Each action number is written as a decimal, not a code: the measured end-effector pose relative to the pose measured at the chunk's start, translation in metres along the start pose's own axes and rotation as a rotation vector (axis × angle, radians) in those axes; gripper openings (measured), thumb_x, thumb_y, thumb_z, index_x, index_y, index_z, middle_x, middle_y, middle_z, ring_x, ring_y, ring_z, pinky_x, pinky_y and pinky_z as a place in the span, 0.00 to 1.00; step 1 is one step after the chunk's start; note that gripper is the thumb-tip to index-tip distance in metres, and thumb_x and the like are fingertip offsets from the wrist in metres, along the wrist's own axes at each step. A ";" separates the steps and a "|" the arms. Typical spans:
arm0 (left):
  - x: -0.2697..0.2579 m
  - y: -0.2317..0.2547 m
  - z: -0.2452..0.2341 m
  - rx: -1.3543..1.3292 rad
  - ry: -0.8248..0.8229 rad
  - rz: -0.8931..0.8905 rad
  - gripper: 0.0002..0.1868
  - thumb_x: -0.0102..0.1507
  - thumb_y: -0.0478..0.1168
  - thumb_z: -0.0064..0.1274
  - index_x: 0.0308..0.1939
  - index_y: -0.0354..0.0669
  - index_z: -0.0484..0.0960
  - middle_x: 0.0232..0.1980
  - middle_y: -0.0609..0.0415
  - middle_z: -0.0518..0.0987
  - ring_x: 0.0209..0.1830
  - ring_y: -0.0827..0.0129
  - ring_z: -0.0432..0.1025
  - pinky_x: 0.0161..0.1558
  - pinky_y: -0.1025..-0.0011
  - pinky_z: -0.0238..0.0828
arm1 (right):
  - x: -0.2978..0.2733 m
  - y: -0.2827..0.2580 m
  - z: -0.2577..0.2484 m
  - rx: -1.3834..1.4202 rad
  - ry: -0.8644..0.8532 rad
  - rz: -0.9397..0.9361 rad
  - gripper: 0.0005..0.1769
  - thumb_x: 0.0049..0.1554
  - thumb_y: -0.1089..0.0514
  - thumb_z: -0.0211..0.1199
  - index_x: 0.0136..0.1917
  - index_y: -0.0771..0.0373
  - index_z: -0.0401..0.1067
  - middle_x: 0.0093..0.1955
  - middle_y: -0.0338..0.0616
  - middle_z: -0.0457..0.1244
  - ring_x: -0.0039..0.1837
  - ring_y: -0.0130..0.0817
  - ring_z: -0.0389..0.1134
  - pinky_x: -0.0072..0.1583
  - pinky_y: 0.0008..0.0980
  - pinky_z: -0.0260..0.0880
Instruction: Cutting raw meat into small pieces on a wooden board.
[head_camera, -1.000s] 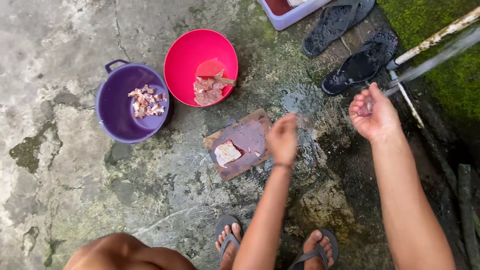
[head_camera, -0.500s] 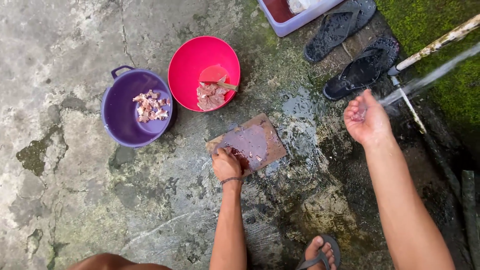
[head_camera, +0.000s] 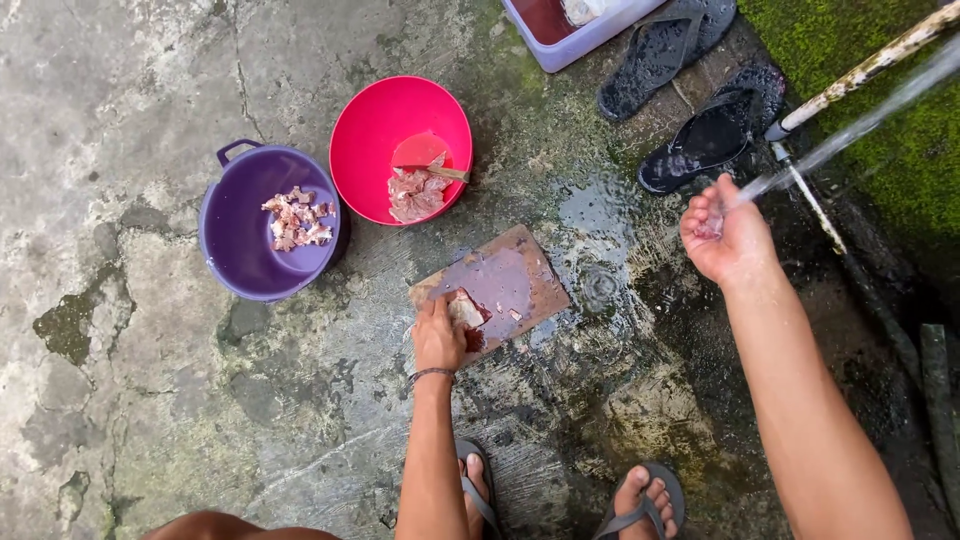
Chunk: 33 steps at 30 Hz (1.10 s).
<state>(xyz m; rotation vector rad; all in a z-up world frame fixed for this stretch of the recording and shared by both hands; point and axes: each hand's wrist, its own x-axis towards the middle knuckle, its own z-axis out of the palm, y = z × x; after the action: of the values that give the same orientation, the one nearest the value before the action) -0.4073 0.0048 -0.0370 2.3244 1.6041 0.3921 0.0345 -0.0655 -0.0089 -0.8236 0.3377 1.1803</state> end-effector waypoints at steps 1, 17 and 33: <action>0.000 0.001 0.001 0.026 -0.046 -0.098 0.29 0.54 0.35 0.61 0.60 0.47 0.74 0.56 0.42 0.78 0.62 0.46 0.68 0.61 0.50 0.63 | -0.003 0.000 0.004 0.001 0.005 0.007 0.21 0.70 0.47 0.55 0.38 0.58 0.63 0.32 0.35 0.58 0.34 0.22 0.54 0.38 0.20 0.58; 0.024 0.049 0.061 -1.220 -0.171 -0.180 0.10 0.64 0.25 0.50 0.46 0.42 0.76 0.42 0.54 0.81 0.39 0.70 0.74 0.41 0.72 0.72 | 0.005 0.009 -0.019 0.000 -0.030 -0.008 0.20 0.69 0.46 0.54 0.38 0.56 0.63 0.31 0.33 0.56 0.33 0.23 0.55 0.36 0.21 0.58; 0.125 0.306 0.175 -1.517 -0.289 0.104 0.17 0.63 0.19 0.52 0.53 0.34 0.84 0.49 0.53 0.85 0.46 0.75 0.78 0.49 0.76 0.75 | 0.020 0.018 -0.059 0.111 0.166 -0.182 0.17 0.66 0.46 0.58 0.41 0.59 0.66 0.33 0.35 0.59 0.34 0.26 0.58 0.38 0.27 0.62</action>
<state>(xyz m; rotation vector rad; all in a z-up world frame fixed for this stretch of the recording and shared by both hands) -0.0348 0.0037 -0.0733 1.1522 0.5482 0.8397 0.0358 -0.0919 -0.0678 -0.8389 0.4513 0.9177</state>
